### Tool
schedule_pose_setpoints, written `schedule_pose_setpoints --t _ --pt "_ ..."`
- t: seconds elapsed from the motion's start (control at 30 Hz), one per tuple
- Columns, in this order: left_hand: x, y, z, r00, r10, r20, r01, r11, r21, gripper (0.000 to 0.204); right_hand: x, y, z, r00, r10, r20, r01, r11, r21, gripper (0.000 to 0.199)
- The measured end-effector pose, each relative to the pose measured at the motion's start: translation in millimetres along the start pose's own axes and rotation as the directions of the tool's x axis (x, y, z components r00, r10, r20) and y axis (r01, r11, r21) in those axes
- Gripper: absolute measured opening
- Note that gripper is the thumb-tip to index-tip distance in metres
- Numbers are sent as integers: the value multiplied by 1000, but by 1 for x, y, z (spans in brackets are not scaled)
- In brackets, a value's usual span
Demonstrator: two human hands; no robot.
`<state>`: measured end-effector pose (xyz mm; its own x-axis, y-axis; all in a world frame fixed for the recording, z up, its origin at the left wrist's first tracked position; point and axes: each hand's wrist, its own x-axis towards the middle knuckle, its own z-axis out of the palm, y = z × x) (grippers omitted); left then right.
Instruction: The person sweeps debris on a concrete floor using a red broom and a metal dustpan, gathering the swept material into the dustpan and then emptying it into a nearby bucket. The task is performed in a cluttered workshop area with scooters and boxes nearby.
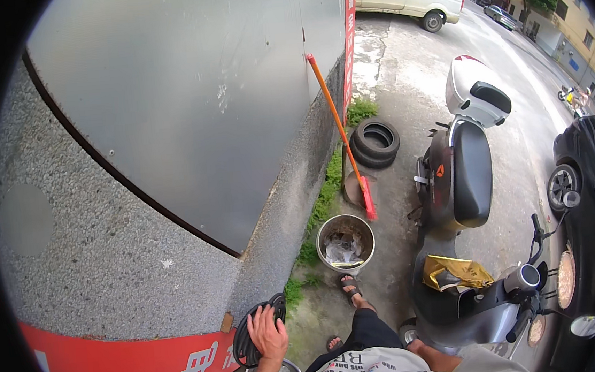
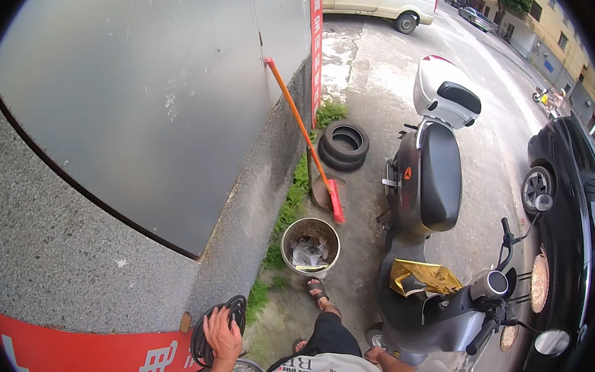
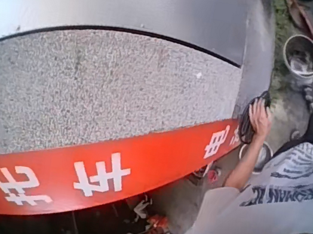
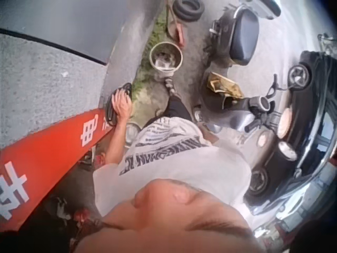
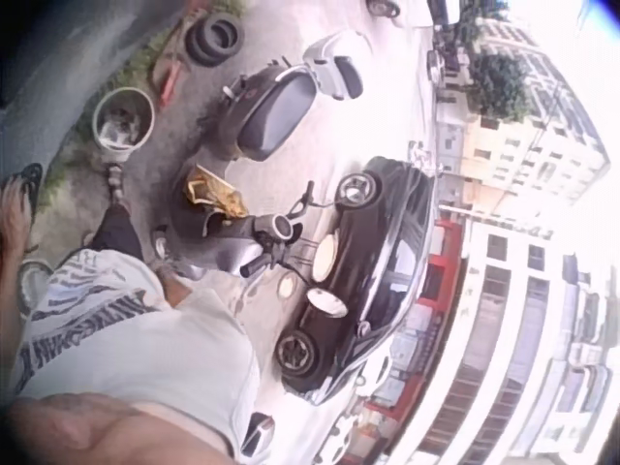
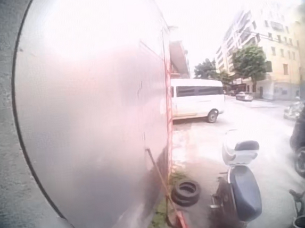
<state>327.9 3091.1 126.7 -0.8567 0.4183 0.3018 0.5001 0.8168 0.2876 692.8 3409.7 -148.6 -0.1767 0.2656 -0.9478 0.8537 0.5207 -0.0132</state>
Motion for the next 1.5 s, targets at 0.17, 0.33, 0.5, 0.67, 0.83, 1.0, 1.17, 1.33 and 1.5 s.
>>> schedule_pose_setpoints --t 0.17,0.33,0.5,0.67,0.83,1.0,1.17,1.33,1.5 --pt "26 12 1 969 -245 11 243 964 113 37 117 -142 -245 989 -112 -95 143 875 462 19" --pt "45 1 25 877 -479 41 431 821 374 53 212 -318 -476 660 -284 -696 551 812 191 27" --pt "69 17 36 831 -556 18 487 743 460 57 230 -453 -619 450 -243 -859 622 775 107 83" --pt "71 12 43 810 -586 27 488 698 524 56 246 -531 -668 432 -248 -867 698 701 147 89" --pt "91 11 36 758 -632 159 475 703 530 54 264 -547 -684 440 -177 -880 660 729 183 42" --pt "94 19 30 749 -652 117 529 695 486 59 242 -509 -668 385 -187 -904 666 734 132 29" --pt "83 14 33 835 -548 35 469 746 473 56 200 -429 -702 155 -332 -930 795 601 -82 20" --pt "47 7 31 790 -612 -42 583 727 364 47 41 -409 -707 320 -416 -851 863 500 80 17" --pt "25 -5 14 796 -588 -143 604 756 253 45 -117 -379 -703 167 -583 -795 921 379 -84 18"
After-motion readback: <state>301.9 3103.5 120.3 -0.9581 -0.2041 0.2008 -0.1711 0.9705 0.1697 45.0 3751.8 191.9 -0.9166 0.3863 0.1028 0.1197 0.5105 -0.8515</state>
